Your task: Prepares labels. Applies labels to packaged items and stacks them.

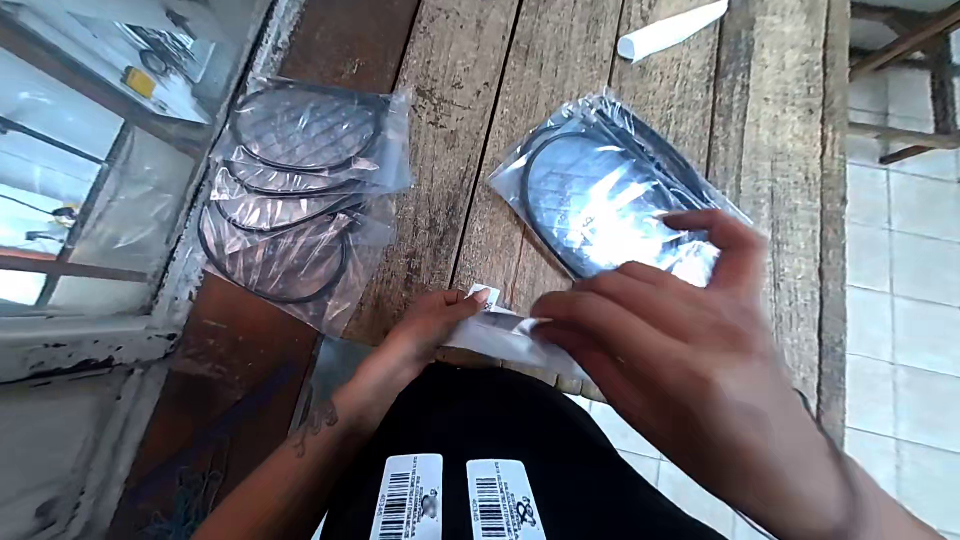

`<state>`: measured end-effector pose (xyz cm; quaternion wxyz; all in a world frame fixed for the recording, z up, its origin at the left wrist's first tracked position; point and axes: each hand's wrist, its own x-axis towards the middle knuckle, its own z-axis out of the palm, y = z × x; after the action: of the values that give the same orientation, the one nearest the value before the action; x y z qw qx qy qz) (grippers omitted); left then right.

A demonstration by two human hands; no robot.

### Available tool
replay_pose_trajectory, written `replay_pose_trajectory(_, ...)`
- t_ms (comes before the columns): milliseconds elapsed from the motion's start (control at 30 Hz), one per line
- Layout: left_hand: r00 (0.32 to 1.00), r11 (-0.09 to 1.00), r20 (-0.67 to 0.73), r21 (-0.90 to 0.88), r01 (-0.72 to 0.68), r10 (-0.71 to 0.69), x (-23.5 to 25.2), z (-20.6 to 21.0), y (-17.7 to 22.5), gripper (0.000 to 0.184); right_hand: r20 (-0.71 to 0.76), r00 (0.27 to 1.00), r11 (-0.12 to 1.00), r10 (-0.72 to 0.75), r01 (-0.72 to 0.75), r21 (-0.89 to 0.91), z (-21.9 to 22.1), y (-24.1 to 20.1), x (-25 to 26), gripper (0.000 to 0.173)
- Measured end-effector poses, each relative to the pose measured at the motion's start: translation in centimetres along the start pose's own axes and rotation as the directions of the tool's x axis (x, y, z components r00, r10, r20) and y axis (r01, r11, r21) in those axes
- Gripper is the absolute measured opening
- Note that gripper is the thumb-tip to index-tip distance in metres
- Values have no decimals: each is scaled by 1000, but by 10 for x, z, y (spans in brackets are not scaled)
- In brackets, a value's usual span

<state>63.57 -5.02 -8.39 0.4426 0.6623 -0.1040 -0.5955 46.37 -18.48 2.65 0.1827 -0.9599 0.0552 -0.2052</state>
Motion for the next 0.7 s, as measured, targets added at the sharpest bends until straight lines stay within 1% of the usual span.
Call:
replay_pose_trajectory(33,1000,999,-4,40,-15,15,4,-2,-4,30,9,998,985,57,-57,165,-10,-2,-8,19)
replay_pose_trajectory(67,999,996,-7,83,-40,41,5,-5,-5,31,88,990,929,114,-138,345,-19,-3,-19,25)
replay_pose_trajectory(100,997,993,-10,91,-70,72,7,-8,-7,32,218,967,845,135,-227,484,-27,-3,-30,31)
replay_pose_trajectory(133,994,990,-25,93,-102,105,9,-11,-6,30,365,923,774,125,-321,546,-32,-4,-40,37)
replay_pose_trajectory(167,989,987,-47,94,-134,139,10,-13,-4,26,482,868,772,116,-384,506,-34,-8,-46,45)
replay_pose_trajectory(200,983,981,-59,93,-169,175,10,-15,-1,22,559,819,810,127,-411,419,-35,-13,-49,52)
replay_pose_trajectory(233,975,974,-58,92,-207,213,11,-16,3,19,594,789,837,157,-426,345,-34,-16,-51,57)
replay_pose_trajectory(267,969,967,-49,98,-236,242,12,-16,7,21,591,781,850,201,-439,291,-35,-16,-52,63)
replay_pose_trajectory(333,946,936,-50,167,-308,321,13,-11,12,25,499,811,846,305,-471,250,-35,-6,-54,78)
replay_pose_trajectory(367,927,907,-44,232,-353,372,13,-7,16,25,415,840,844,350,-474,249,-33,3,-54,77)
replay_pose_trajectory(400,905,869,-28,293,-399,425,13,-2,19,26,302,870,846,391,-468,253,-28,13,-51,69)
replay_pose_trajectory(433,882,826,-3,352,-440,471,12,2,22,26,166,893,860,419,-448,243,-21,24,-46,55)
replay_pose_trajectory(467,853,780,37,388,-492,520,14,7,23,26,31,909,888,416,-414,199,-10,36,-40,41)
replay_pose_trajectory(500,820,733,93,401,-550,564,17,12,23,25,-57,918,913,392,-380,150,2,46,-35,33)
replay_pose_trajectory(533,787,694,149,393,-603,599,20,16,22,24,-85,927,928,366,-357,105,14,54,-31,29)
replay_pose_trajectory(600,747,643,257,386,-661,613,26,23,24,27,-46,937,936,345,-340,90,34,64,-29,26)
replay_pose_trajectory(633,744,625,306,407,-667,594,28,24,26,30,-50,934,932,354,-347,108,41,67,-29,20)
replay_pose_trajectory(700,742,587,406,454,-670,534,35,20,32,38,-131,905,911,405,-387,146,43,75,-31,15)
